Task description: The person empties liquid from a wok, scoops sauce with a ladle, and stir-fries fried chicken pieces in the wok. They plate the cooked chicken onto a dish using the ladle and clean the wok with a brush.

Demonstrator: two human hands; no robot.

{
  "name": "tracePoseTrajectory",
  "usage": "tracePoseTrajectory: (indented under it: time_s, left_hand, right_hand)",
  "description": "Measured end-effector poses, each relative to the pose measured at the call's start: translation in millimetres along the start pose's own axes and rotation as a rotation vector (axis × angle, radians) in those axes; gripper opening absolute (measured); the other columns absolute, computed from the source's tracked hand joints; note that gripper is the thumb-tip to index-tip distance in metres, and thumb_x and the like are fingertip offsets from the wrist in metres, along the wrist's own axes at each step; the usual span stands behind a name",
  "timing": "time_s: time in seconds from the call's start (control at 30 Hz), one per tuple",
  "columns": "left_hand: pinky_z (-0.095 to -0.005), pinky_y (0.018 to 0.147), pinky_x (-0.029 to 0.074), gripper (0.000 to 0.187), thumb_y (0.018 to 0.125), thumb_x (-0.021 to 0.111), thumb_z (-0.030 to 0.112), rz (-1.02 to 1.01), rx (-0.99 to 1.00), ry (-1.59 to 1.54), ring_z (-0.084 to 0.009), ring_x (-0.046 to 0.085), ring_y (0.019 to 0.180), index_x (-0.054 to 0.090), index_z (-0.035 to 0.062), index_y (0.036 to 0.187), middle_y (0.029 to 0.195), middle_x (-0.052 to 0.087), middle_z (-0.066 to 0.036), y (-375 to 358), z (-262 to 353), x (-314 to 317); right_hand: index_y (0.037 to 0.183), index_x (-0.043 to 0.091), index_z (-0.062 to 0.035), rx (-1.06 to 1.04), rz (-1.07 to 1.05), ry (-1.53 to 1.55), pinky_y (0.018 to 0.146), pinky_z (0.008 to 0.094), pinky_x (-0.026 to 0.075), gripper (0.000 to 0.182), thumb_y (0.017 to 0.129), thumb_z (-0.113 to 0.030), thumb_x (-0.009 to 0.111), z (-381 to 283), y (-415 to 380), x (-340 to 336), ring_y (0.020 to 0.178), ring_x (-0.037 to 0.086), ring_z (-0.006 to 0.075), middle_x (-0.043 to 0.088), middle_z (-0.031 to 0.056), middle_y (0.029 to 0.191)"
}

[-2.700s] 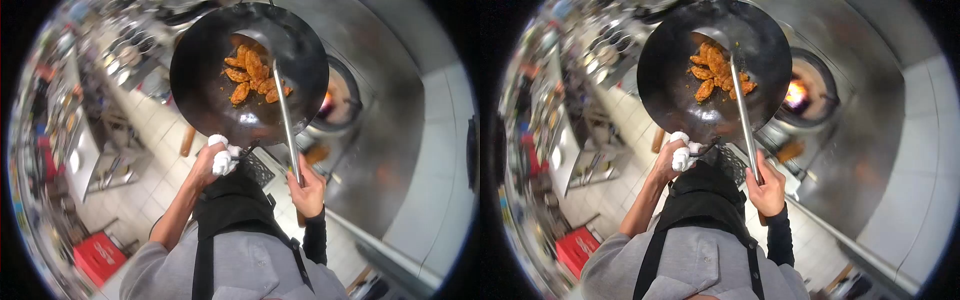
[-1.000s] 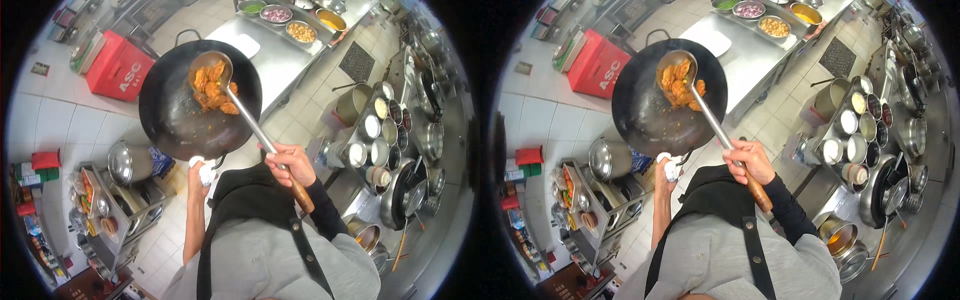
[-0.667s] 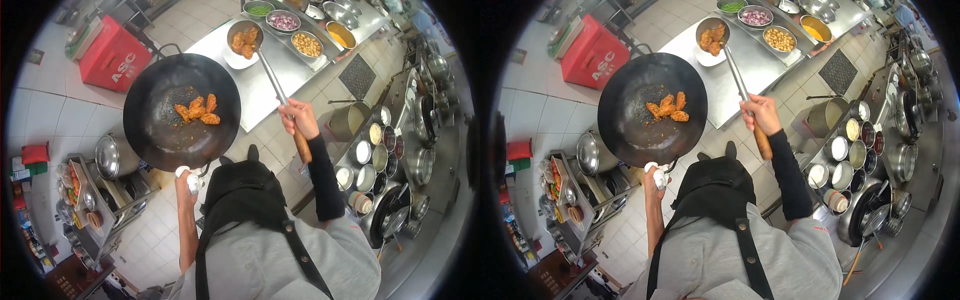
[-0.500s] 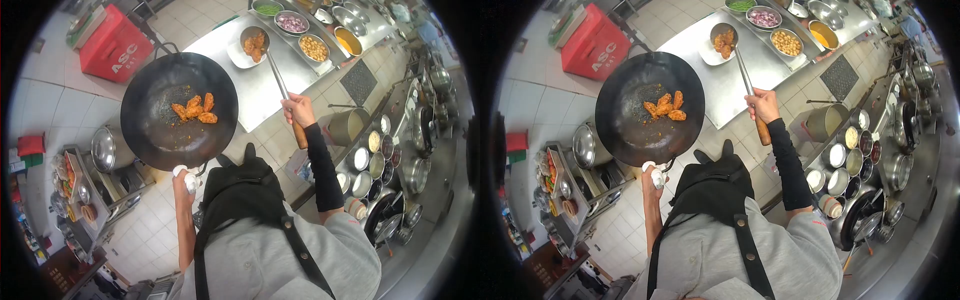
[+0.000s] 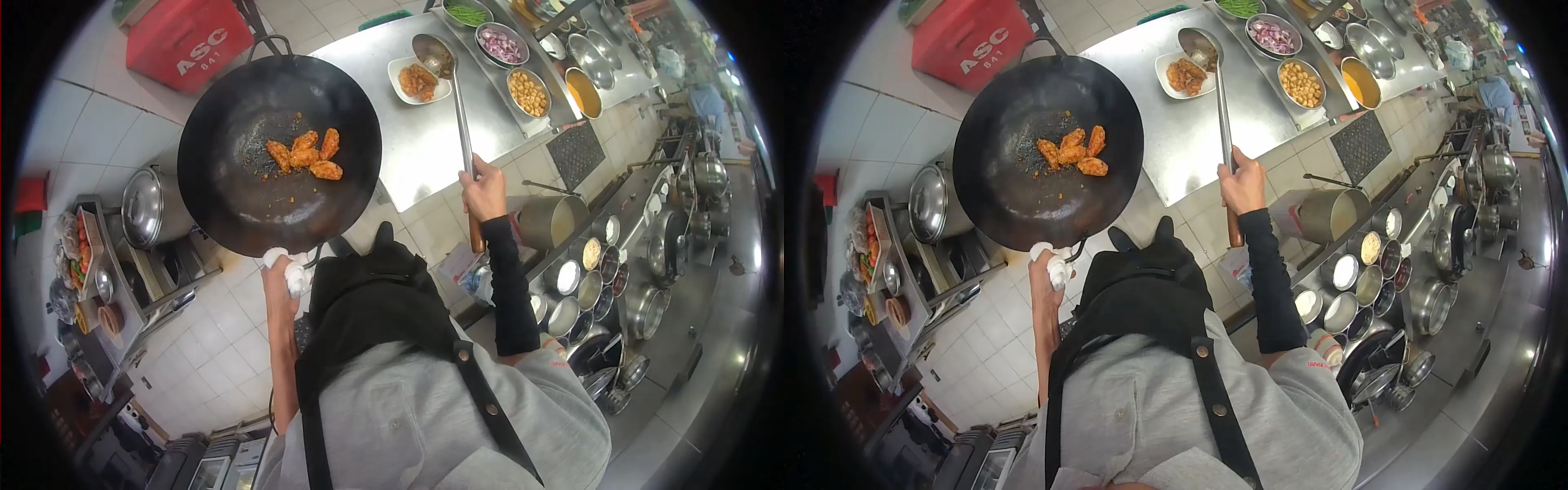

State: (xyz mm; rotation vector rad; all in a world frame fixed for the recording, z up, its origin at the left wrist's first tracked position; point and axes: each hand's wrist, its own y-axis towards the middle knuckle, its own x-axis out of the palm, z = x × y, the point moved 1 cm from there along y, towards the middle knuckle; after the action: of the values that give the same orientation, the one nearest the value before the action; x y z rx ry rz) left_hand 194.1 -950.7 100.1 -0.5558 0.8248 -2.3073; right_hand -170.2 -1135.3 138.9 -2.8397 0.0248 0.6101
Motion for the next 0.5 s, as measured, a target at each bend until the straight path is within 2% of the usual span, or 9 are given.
tracePoseTrajectory:
  time_s: [0.07, 0.17, 0.33, 0.5]
  left_hand:
    - [-0.0353, 0.048, 0.054, 0.007, 0.082, 0.056, 0.008, -0.022, 0.017, -0.005, -0.0186, 0.059, 0.057, 0.056, 0.0012, 0.083, 0.074, 0.058, -0.009, 7, -1, -3]
    - [-0.0354, 0.049, 0.055, 0.020, 0.084, 0.054, 0.014, -0.046, 0.000, 0.038, -0.0206, 0.063, 0.060, 0.059, -0.0010, 0.096, 0.085, 0.067, -0.015, 19, -7, -15]
    - [-0.0356, 0.049, 0.056, 0.020, 0.083, 0.054, 0.014, -0.032, -0.002, 0.049, -0.0208, 0.063, 0.060, 0.059, -0.0010, 0.095, 0.085, 0.067, -0.016, 23, -4, -11]
    - [-0.0360, 0.048, 0.057, 0.018, 0.083, 0.055, 0.014, -0.055, 0.007, 0.052, -0.0203, 0.063, 0.058, 0.061, 0.0000, 0.093, 0.082, 0.067, -0.014, 37, -12, -24]
  right_hand:
    - [0.123, 0.065, 0.0057, 0.003, 0.003, 0.027, 0.035, 0.0301, 0.042, 0.035, 0.089, -0.001, 0.060, -8, -5, 1, 0.043, 0.056, 0.0116, 0.056, 0.0045, 0.067]
    - [0.122, 0.065, 0.0067, 0.038, -0.013, 0.128, 0.034, 0.0297, 0.041, 0.033, 0.089, 0.000, 0.060, -16, -14, 3, 0.042, 0.053, 0.0111, 0.054, 0.0033, 0.066]
    - [0.117, 0.066, 0.0072, 0.156, -0.004, 0.427, 0.033, 0.0280, 0.036, 0.028, 0.090, 0.002, 0.061, -15, -14, 5, 0.043, 0.048, 0.0100, 0.051, 0.0030, 0.064]
    - [0.121, 0.060, 0.0080, 0.243, -0.030, 0.747, 0.034, 0.0218, 0.032, 0.030, 0.093, -0.001, 0.058, -20, -22, -9, 0.045, 0.043, 0.0067, 0.054, 0.0054, 0.073]
